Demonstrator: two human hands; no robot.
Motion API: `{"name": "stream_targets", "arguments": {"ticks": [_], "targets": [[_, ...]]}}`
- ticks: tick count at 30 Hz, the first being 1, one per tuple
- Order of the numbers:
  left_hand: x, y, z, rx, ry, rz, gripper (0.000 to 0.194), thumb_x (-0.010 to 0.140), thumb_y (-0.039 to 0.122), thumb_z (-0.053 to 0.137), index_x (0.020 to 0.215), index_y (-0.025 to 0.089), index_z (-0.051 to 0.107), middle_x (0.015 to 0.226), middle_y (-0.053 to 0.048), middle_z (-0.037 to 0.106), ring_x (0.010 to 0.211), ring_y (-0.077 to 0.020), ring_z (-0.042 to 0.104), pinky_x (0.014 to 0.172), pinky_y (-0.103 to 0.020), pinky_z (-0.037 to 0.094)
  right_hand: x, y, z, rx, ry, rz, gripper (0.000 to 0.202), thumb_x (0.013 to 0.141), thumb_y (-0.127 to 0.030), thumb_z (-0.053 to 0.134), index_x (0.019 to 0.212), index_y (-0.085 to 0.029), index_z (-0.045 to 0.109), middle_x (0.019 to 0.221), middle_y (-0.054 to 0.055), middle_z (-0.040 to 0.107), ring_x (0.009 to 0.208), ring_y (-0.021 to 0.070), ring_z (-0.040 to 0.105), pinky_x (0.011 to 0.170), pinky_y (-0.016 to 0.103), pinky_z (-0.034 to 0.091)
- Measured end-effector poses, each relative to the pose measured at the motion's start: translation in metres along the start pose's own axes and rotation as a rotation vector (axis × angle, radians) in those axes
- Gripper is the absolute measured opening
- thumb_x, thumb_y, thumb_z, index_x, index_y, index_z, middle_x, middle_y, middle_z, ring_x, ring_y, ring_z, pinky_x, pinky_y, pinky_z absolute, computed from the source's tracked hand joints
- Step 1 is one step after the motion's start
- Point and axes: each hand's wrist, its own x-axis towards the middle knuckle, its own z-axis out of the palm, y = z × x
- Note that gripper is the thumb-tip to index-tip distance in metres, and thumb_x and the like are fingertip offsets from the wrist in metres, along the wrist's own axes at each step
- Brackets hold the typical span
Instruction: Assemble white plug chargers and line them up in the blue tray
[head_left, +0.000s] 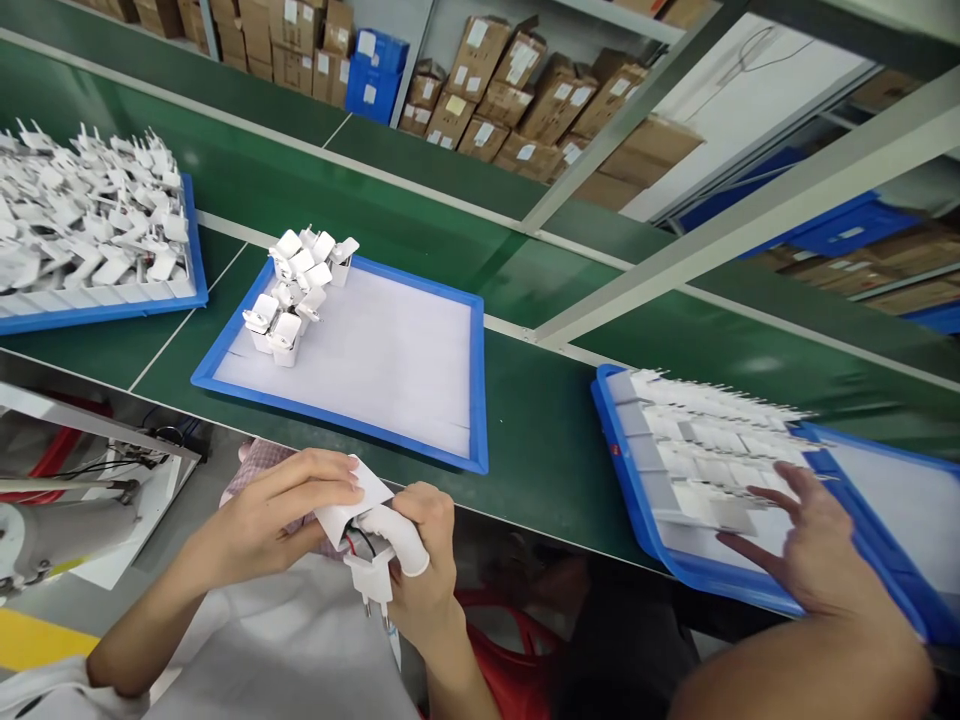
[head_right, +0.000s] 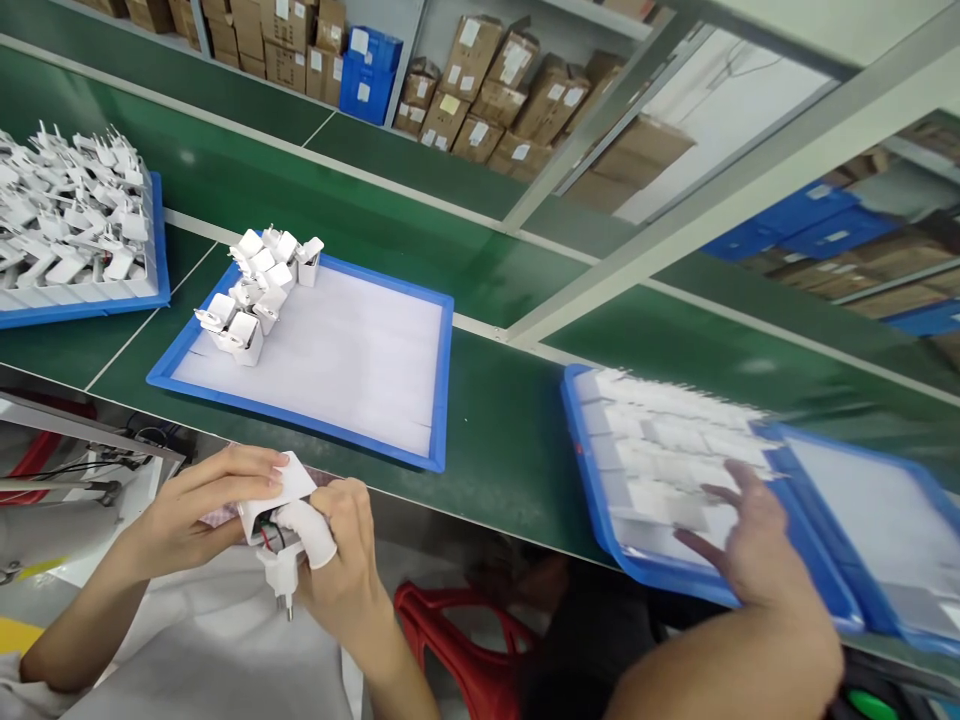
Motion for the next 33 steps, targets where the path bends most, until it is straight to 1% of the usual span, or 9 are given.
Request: {"name": "stream_targets", "arguments": {"ticks": [4, 7, 12, 16, 19, 23, 26, 30, 33], "targets": [[-0.001, -0.002, 0.0, -0.071, 0.055, 0.009, 0.036, 0.09, 0.007, 0.063, 0.123, 0.021, 0.061, 0.113, -0.012, 0.068, 0.117, -0.0262, 0.065, 0.095, -0.037, 0.059, -0.004, -0.003, -0.002, -0.041, 0.085, 0.104, 0.025, 0.09, -0.013, 0.055, 0.114, -0.023, 0.052, 0.092, 0.003, 0.049, 0.08, 0.0183, 0.052, 0.066, 0.034, 0.048], [-0.002, -0.001, 0.0, -0.083, 0.061, 0.025, 0.037, 0.09, 0.005, 0.063, 0.124, 0.02, 0.061, 0.113, -0.012, 0.068, 0.119, -0.0262, 0.064, 0.097, -0.037, 0.058, -0.003, -0.005, -0.005, -0.091, 0.09, 0.075, 0.029, 0.088, -0.009, 0.056, 0.113, -0.022, 0.052, 0.091, 0.003, 0.048, 0.081, 0.0195, 0.053, 0.069, 0.035, 0.048], [-0.003, 0.0, 0.0, -0.039, 0.048, 0.015, 0.039, 0.09, 0.003, 0.061, 0.125, 0.021, 0.06, 0.115, -0.013, 0.068, 0.119, -0.028, 0.064, 0.095, -0.039, 0.059, 0.0, -0.001, -0.003, -0.087, 0.048, 0.014, 0.031, 0.088, -0.006, 0.052, 0.115, -0.021, 0.053, 0.087, 0.003, 0.05, 0.077, 0.0197, 0.049, 0.065, 0.035, 0.045], [-0.004, -0.001, -0.001, -0.075, 0.057, -0.014, 0.037, 0.09, 0.006, 0.062, 0.123, 0.022, 0.061, 0.114, -0.012, 0.069, 0.117, -0.0268, 0.066, 0.094, -0.038, 0.059, -0.003, -0.001, 0.001, -0.053, 0.063, 0.052, 0.025, 0.092, -0.015, 0.055, 0.115, -0.022, 0.054, 0.089, 0.003, 0.051, 0.076, 0.0187, 0.051, 0.064, 0.034, 0.046], [-0.003, -0.002, -0.002, -0.089, 0.083, 0.001, 0.038, 0.09, 0.006, 0.062, 0.124, 0.022, 0.06, 0.113, -0.012, 0.068, 0.117, -0.0261, 0.065, 0.094, -0.038, 0.059, -0.004, -0.003, 0.002, -0.081, 0.097, 0.079, 0.028, 0.092, -0.019, 0.058, 0.12, -0.023, 0.053, 0.091, 0.003, 0.051, 0.078, 0.0197, 0.053, 0.065, 0.035, 0.049], [-0.003, -0.001, -0.002, -0.046, 0.094, 0.026, 0.039, 0.09, 0.003, 0.061, 0.125, 0.02, 0.06, 0.114, -0.012, 0.067, 0.121, -0.0255, 0.063, 0.099, -0.037, 0.057, -0.003, -0.006, 0.001, -0.137, 0.073, 0.029, 0.033, 0.092, -0.012, 0.054, 0.124, -0.02, 0.051, 0.094, 0.007, 0.051, 0.085, 0.0226, 0.054, 0.07, 0.037, 0.05], [-0.004, -0.001, -0.002, -0.018, 0.078, 0.013, 0.037, 0.091, 0.002, 0.059, 0.125, 0.019, 0.06, 0.117, -0.012, 0.066, 0.123, -0.0246, 0.061, 0.101, -0.036, 0.055, 0.0, -0.005, 0.003, -0.147, 0.033, -0.016, 0.035, 0.089, -0.005, 0.052, 0.122, -0.017, 0.051, 0.096, 0.008, 0.052, 0.083, 0.0217, 0.051, 0.07, 0.037, 0.049], [-0.005, -0.003, -0.003, -0.031, 0.063, -0.008, 0.037, 0.091, 0.002, 0.059, 0.124, 0.019, 0.059, 0.116, -0.012, 0.065, 0.123, -0.0236, 0.061, 0.102, -0.034, 0.054, -0.001, -0.004, 0.008, -0.111, -0.025, 0.034, 0.031, 0.09, -0.008, 0.049, 0.118, -0.02, 0.051, 0.097, 0.007, 0.05, 0.082, 0.0202, 0.05, 0.067, 0.035, 0.05], [-0.006, -0.006, -0.004, -0.057, 0.062, -0.037, 0.037, 0.091, 0.003, 0.058, 0.125, 0.02, 0.058, 0.117, -0.013, 0.064, 0.119, -0.0229, 0.062, 0.096, -0.033, 0.057, -0.004, -0.003, 0.012, -0.059, -0.009, 0.094, 0.033, 0.091, -0.012, 0.052, 0.122, -0.021, 0.049, 0.099, 0.006, 0.051, 0.084, 0.0191, 0.053, 0.068, 0.033, 0.05]]}}
